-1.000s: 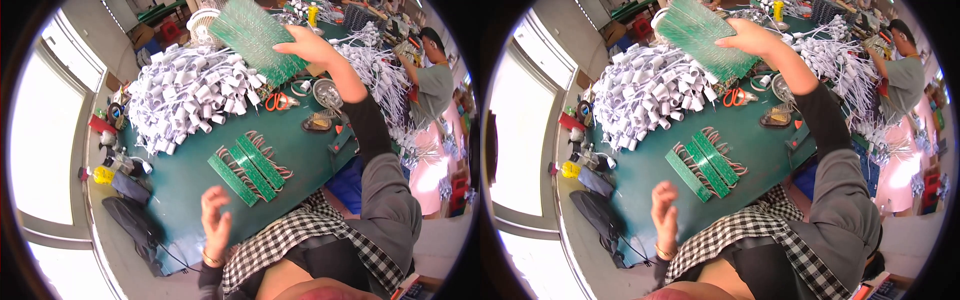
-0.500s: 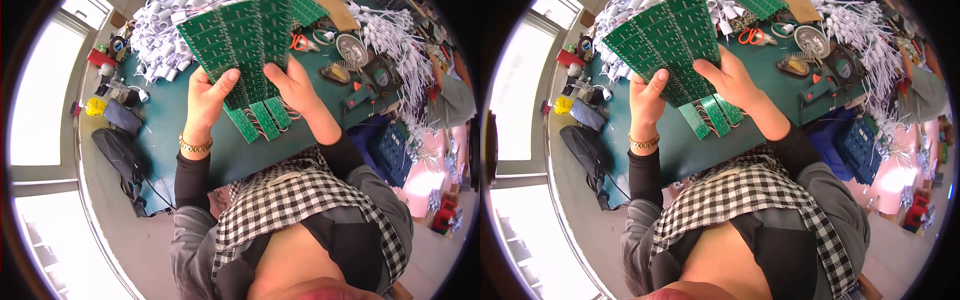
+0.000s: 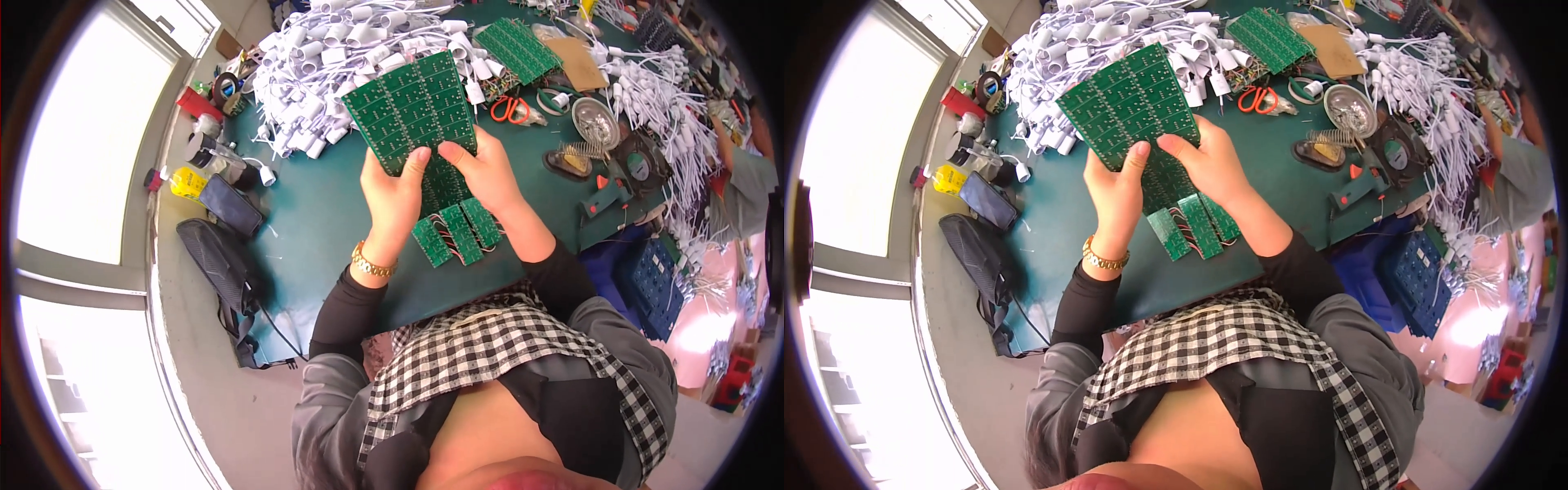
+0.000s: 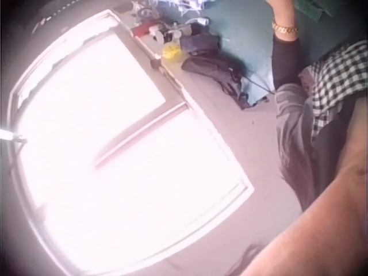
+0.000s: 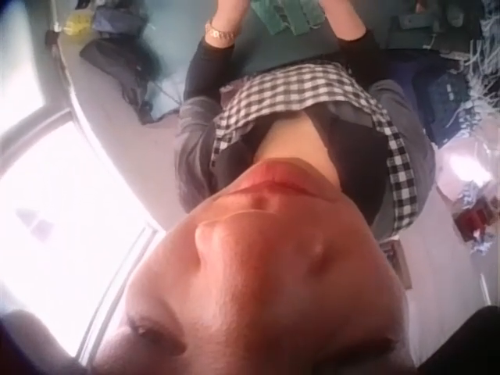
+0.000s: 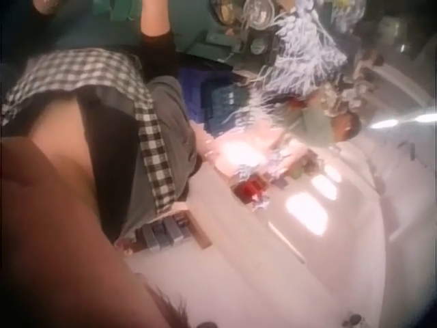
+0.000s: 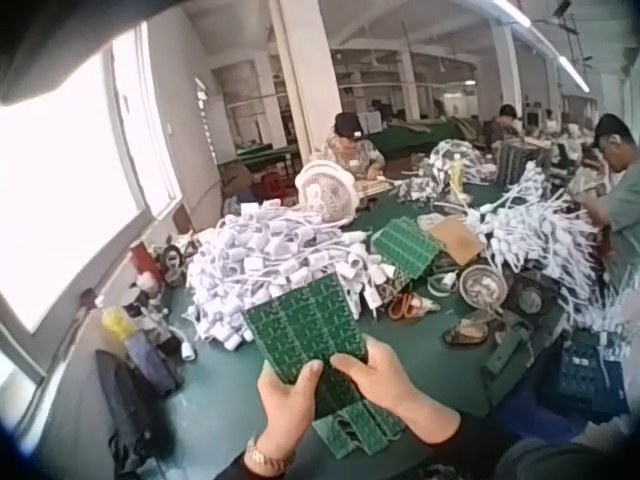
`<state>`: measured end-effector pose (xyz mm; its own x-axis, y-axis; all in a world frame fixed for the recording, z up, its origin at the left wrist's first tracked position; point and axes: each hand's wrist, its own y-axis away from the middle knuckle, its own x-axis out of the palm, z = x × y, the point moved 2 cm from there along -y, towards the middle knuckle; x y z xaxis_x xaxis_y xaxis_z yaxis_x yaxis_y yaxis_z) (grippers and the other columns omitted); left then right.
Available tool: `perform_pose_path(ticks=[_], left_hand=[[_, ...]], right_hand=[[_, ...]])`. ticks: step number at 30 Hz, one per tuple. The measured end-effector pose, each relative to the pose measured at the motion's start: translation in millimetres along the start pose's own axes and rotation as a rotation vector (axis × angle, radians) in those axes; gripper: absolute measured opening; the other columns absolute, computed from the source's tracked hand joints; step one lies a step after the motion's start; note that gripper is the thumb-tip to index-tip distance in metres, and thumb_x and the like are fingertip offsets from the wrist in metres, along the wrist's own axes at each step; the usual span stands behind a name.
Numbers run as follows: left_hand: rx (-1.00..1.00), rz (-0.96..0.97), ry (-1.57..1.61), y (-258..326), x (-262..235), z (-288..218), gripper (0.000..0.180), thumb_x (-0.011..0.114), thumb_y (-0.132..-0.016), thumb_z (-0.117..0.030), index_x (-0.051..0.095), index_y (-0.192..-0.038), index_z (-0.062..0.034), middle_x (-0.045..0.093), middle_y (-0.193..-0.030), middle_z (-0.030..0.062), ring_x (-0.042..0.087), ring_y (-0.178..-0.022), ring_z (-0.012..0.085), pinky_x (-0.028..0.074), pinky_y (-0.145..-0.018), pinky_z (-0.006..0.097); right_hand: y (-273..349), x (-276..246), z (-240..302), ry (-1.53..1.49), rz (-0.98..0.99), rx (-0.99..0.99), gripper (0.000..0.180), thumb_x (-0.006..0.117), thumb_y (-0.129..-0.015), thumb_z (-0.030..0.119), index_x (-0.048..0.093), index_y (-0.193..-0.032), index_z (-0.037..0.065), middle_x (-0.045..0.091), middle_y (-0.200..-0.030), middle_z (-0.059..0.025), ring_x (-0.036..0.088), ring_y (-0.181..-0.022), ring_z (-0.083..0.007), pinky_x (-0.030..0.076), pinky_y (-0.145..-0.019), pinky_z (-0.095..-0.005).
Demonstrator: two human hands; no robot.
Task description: The person assembles and wires multiple electronic circuit board components by hand, connecting wiring and connectors to LED components on the circuit boards.
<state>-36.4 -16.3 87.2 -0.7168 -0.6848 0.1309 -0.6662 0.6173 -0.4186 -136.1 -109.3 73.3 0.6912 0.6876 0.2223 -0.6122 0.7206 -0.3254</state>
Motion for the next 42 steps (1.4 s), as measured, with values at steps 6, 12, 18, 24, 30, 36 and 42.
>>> perform_pose_path(ticks=[6, 12, 18, 24, 30, 36, 42], left_hand=[[0.187, -0.101, -0.109, -14.6, -14.4, -6.4, 0.030, 0.072, -0.078, -0.007, 0.054, -0.101, 0.0027, 0.066, -0.088, 0.0076, 0.061, -0.078, 0.0112, 0.049, -0.071, 0.025], [0.238, -0.087, -0.232, -32.7, -15.5, 9.6, 0.026, 0.071, -0.080, -0.011, 0.058, -0.098, 0.0013, 0.066, -0.088, 0.0057, 0.058, -0.077, 0.0094, 0.047, -0.073, 0.024], [0.229, -0.146, -0.390, -42.8, -31.2, 36.3, 0.021, 0.071, -0.079, -0.015, 0.063, -0.091, 0.0002, 0.067, -0.084, 0.0056, 0.059, -0.073, 0.0107, 0.047, -0.070, 0.026], [0.249, -0.119, -0.334, -50.7, -27.0, 53.2, 0.021, 0.071, -0.078, -0.012, 0.062, -0.092, 0.0009, 0.067, -0.084, 0.0064, 0.059, -0.073, 0.0112, 0.048, -0.069, 0.026], [0.262, -0.171, -0.331, -50.9, -33.2, 55.8, 0.019, 0.071, -0.079, -0.010, 0.062, -0.092, 0.0015, 0.067, -0.083, 0.0056, 0.059, -0.072, 0.0100, 0.048, -0.068, 0.025], [0.225, -0.223, -0.318, -57.7, -47.4, 49.6, 0.017, 0.069, -0.079, -0.008, 0.063, -0.091, 0.0024, 0.067, -0.082, 0.0064, 0.059, -0.068, 0.0104, 0.048, -0.064, 0.025], [0.236, -0.305, -0.399, -53.0, -41.6, 56.5, 0.018, 0.069, -0.076, -0.006, 0.061, -0.090, 0.0038, 0.067, -0.081, 0.0113, 0.062, -0.070, 0.0159, 0.049, -0.066, 0.029]], right_hand=[[-12.0, 24.7, 2.2, 0.130, -0.099, -0.161, 0.029, 0.067, -0.083, 0.018, 0.060, -0.103, -0.002, 0.067, -0.089, -0.0054, 0.056, -0.077, -0.0064, 0.047, -0.070, -0.0242], [-26.4, 22.3, -19.7, 0.169, -0.206, -0.223, 0.027, 0.067, -0.082, 0.018, 0.061, -0.100, -0.001, 0.067, -0.085, -0.0066, 0.057, -0.072, -0.0063, 0.047, -0.066, -0.0239], [-37.1, 32.7, -51.0, 0.297, -0.309, -0.317, 0.027, 0.069, -0.080, 0.023, 0.063, -0.094, 0.000, 0.068, -0.079, -0.0106, 0.062, -0.066, -0.0140, 0.048, -0.063, -0.0290], [-46.8, 27.5, -72.8, 0.461, -0.425, -0.329, 0.036, 0.070, -0.077, 0.035, 0.062, -0.086, 0.001, 0.064, -0.071, -0.0144, 0.062, -0.062, -0.0266, 0.047, -0.059, -0.0339], [-45.4, 34.1, -74.7, 0.427, -0.415, -0.253, 0.036, 0.070, -0.077, 0.036, 0.061, -0.085, 0.002, 0.063, -0.067, -0.0131, 0.061, -0.059, -0.0282, 0.047, -0.057, -0.0349], [-56.4, 54.7, -76.8, 0.484, -0.453, -0.397, 0.037, 0.071, -0.075, 0.037, 0.059, -0.078, 0.002, 0.062, -0.066, -0.0159, 0.060, -0.061, -0.0339, 0.047, -0.054, -0.0372], [-69.0, 57.4, -87.2, 0.672, -0.422, -0.351, 0.035, 0.071, -0.074, 0.035, 0.058, -0.072, 0.003, 0.060, -0.065, -0.0170, 0.059, -0.061, -0.0357, 0.046, -0.052, -0.0391]])
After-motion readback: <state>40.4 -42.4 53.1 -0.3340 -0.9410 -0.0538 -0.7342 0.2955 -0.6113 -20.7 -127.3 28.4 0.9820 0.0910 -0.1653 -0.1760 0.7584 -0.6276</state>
